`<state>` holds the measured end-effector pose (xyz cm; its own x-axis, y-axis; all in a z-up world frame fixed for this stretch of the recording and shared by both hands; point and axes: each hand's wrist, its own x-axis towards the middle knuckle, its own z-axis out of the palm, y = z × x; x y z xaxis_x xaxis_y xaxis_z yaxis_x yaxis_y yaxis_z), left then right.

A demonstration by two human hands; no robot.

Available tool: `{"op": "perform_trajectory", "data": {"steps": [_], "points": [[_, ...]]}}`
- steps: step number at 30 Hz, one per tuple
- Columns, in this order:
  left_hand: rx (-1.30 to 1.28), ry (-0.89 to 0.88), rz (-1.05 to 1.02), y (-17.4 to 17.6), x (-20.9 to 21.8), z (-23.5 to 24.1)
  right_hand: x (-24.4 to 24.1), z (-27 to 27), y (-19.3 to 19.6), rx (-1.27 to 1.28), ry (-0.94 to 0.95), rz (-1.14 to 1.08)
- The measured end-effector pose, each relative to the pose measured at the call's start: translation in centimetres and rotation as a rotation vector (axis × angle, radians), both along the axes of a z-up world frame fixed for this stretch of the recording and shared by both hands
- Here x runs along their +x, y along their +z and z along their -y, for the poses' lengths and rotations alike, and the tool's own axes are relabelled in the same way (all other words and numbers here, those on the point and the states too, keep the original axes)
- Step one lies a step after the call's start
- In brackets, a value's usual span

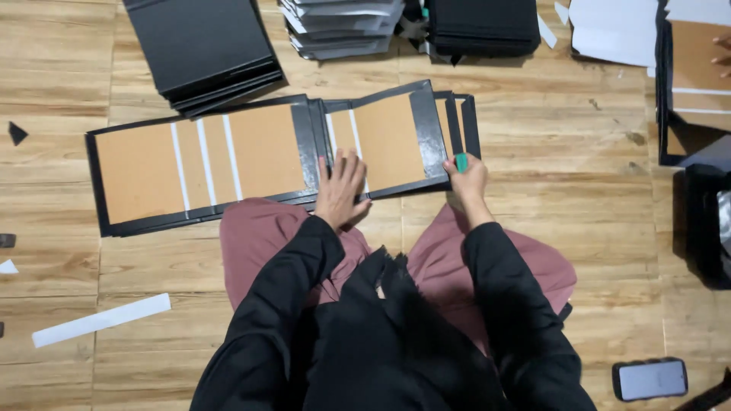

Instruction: The person is using a hand tool to press and crease the edges of cardboard folders to prepare them for folding.

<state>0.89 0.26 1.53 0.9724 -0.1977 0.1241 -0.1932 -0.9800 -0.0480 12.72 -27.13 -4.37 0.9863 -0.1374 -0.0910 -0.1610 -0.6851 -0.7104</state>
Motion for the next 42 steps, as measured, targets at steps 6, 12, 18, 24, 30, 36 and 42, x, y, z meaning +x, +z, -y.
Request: {"op": "perform_trajectory", "data": {"steps": [6, 12, 18, 24, 30, 36, 42], "points": [[-0.09, -0.054, -0.101, 0.1, 2.1, 5.9, 0.7, 2.0, -1.9, -0.009, -0.086, -0.06], [-0.084, -0.056, -0.196, -2.2, 5.3, 9.0, 0.4, 1.9, 0.2, -0.063, -0.123, -0.187], [-0.176, -0.114, -0.176, -3.0, 6.0, 9.1, 0.6, 3.9, 1.5, -0.047, -0.117, -0.33], [-0.294, -0.112, -0.086, -5.8, 7.7, 8.7, 2.0, 3.6, 4.5, 0.647, -0.434, -0.214], [-0.333, -0.099, -0.04, -5.6, 8.0, 8.6, 2.0, 2.2, 4.7, 0.113, 0.271, 0.02], [-0.284, -0.103, -0.014, -5.7, 8.1, 8.7, 7.6, 2.1, -0.8, -0.278, 0.612, 0.16], [-0.302, -0.087, -0.052, -5.6, 8.7, 8.6, 16.5, -2.7, 0.0, -0.47, 0.644, 0.091]]}}
